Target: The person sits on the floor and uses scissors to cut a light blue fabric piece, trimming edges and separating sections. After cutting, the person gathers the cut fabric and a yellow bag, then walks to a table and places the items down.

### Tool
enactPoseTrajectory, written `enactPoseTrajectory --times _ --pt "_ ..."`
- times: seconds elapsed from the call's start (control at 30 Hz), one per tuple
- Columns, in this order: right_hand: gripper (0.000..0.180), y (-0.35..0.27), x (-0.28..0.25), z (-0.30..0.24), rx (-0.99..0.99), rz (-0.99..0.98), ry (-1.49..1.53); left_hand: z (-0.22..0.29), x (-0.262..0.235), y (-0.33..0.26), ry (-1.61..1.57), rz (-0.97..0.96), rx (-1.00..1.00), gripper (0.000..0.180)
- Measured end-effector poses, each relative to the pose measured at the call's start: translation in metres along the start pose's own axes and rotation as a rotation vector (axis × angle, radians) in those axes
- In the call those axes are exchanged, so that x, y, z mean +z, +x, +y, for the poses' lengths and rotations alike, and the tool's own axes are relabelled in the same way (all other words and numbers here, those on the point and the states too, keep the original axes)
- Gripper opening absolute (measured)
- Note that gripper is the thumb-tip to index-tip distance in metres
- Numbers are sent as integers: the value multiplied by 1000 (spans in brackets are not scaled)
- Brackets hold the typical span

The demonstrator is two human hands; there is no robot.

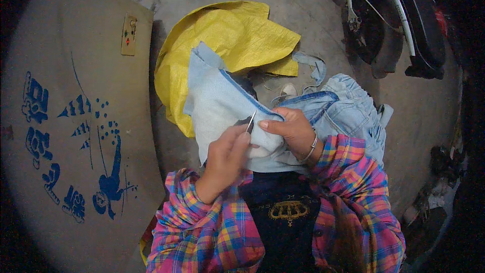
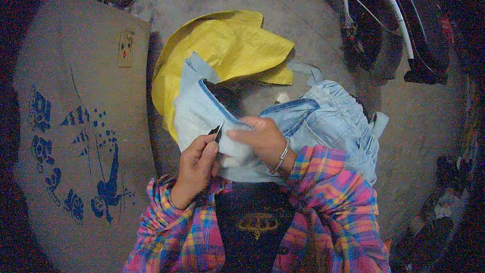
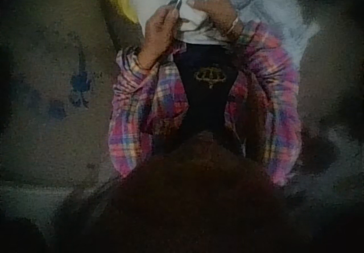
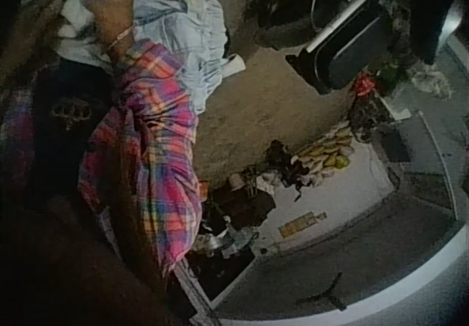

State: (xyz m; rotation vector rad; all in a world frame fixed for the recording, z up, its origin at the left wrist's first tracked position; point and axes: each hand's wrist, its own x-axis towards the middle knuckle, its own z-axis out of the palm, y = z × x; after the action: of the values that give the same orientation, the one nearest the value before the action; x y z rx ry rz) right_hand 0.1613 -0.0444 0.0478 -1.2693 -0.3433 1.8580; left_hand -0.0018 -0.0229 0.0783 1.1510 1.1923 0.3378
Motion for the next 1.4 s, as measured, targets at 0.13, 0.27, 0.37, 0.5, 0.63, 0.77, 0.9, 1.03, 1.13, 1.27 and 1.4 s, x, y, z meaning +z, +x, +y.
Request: enactPoseTrajectory --times 0.13,0.27,0.37,0.5,0.63,0.77,0.9,1.03,1.13,1.27,1.4 --pt "23 -2 0 -3 -6 -18 43 3 1 2 21 0 0 24" --pt "23 -1 -1 -3 11 -7 -12 5 2 2 9 -7 3 24" --pt "22 -1 -3 -3 12 -12 -2 5 2 2 9 -5 26 23" --pt "21 -1 -4 -3 28 -15 44 5 0 2 -37 -24 15 24" --pt "21 -1 -5 -1 14 -3 -10 6 -1 2 -41 -57 -6 25" --pt "21 0 -6 2 2 5 -44 4 -3 2 -34 -78 -45 26" --pt "21 0 -5 1 -9 44 -42 1 -5 0 -74 -81 -56 25" --pt "21 -1 -3 2 -50 27 -46 1 -5 -1 -42 -104 -99 25" --pt "22 0 -4 4 -17 53 -111 2 -1 1 -47 -65 -44 24" --pt "23 2 -6 7 -51 47 -149 4 1 4 55 -23 -9 24" --pt "23 1 -6 6 -72 38 -197 3 1 5 78 -14 -22 24"
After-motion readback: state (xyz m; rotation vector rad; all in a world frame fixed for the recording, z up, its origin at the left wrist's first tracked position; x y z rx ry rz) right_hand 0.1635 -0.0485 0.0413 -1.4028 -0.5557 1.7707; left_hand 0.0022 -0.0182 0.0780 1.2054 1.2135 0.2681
